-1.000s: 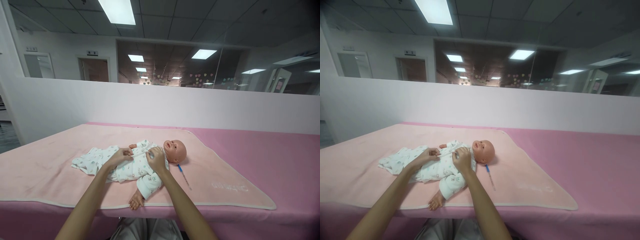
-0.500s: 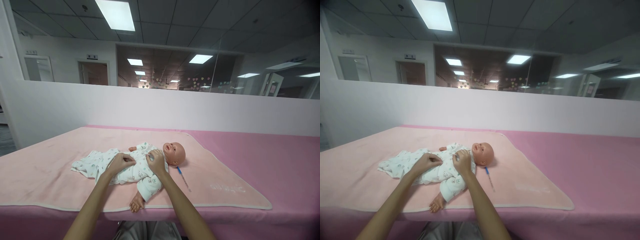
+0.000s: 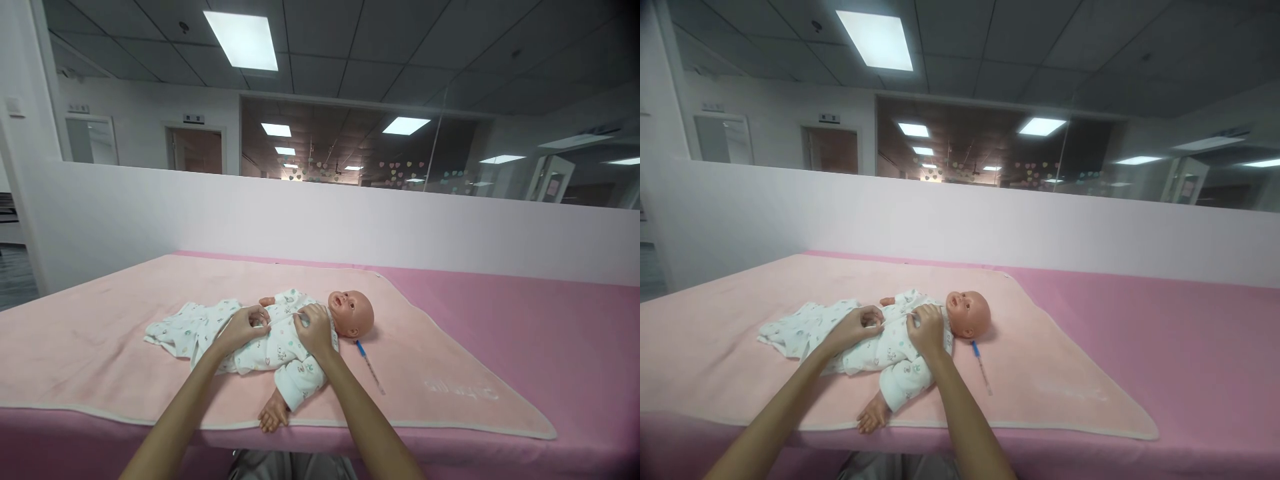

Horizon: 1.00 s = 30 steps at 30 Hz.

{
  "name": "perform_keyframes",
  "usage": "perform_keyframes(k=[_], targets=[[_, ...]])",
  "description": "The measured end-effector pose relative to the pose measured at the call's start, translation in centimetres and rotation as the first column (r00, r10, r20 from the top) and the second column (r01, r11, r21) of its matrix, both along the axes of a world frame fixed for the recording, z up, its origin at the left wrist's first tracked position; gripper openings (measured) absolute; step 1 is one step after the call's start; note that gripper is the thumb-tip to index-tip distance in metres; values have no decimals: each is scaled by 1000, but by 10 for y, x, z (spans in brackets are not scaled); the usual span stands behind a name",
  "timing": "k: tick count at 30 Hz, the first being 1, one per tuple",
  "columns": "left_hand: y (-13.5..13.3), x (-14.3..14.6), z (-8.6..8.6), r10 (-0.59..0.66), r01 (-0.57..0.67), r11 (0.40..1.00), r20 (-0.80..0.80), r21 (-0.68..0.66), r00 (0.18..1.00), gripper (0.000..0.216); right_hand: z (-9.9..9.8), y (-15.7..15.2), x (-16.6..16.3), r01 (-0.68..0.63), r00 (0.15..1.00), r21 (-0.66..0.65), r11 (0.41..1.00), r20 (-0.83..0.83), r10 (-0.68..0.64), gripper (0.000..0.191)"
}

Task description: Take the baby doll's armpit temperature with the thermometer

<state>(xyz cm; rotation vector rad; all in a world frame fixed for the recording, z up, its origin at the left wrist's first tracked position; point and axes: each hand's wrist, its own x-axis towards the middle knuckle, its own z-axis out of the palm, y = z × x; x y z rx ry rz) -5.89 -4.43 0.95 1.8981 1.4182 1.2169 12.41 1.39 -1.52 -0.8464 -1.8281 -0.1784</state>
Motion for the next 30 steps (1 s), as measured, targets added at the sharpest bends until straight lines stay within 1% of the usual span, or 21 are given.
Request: perform_keyframes(k=[4, 8, 11, 14, 16, 18, 20, 22, 23, 24, 25, 27, 28, 30], targets=[[-1, 1, 1, -37, 37, 999, -5, -12, 999, 21, 1, -1, 0, -2, 1000, 2, 1000, 27, 2, 9], [-2, 2, 2, -32, 31, 999, -42, -7, 999, 20, 11, -8, 6, -32, 997, -16, 999, 66, 33, 9], [-2, 2, 3, -5, 4, 1000, -35, -18, 999, 24, 23, -23, 25, -28, 999, -26, 999, 14, 29, 11], [3, -2, 4, 19, -21, 998, -26, -58, 999, 36, 28, -40, 60, 37, 997, -62, 997, -65, -41, 14], [12, -4, 5, 47, -54, 995, -72, -87, 996, 41, 22, -50, 88, 123, 987, -148, 981, -81, -136, 14], [25, -2, 7, 95, -107, 992, -166, -62, 982, 42, 9, -58, 115, 222, 970, -267, 938, -39, -241, 16], [38, 8, 12, 179, -174, 984, -272, 43, 946, 39, -8, -62, 135, 300, 950, -380, 875, 40, -308, 18], [50, 25, 17, 251, -213, 965, -312, 152, 916, 30, -23, -64, 147, 345, 936, -444, 827, 98, -338, 19], [54, 34, 19, 230, -176, 965, -307, 194, 924, 26, -28, -65, 149, 365, 929, -456, 811, 118, -352, 19], [57, 43, 21, 138, -72, 974, -312, 215, 940, 23, -32, -65, 150, 390, 919, -455, 801, 141, -367, 18], [59, 51, 22, 19, 44, 981, -317, 191, 948, 23, -35, -66, 150, 424, 905, -441, 791, 171, -390, 16], [60, 63, 22, -152, 184, 979, -287, 87, 946, 26, -37, -69, 146, 524, 851, -383, 761, 253, -459, 12], [59, 66, 21, -202, 221, 974, -267, 41, 942, 27, -37, -71, 144, 576, 815, -345, 741, 300, -495, 11], [55, 69, 17, -229, 236, 972, -232, 2, 945, 32, -34, -75, 140, 667, 738, -285, 689, 379, -558, 14]])
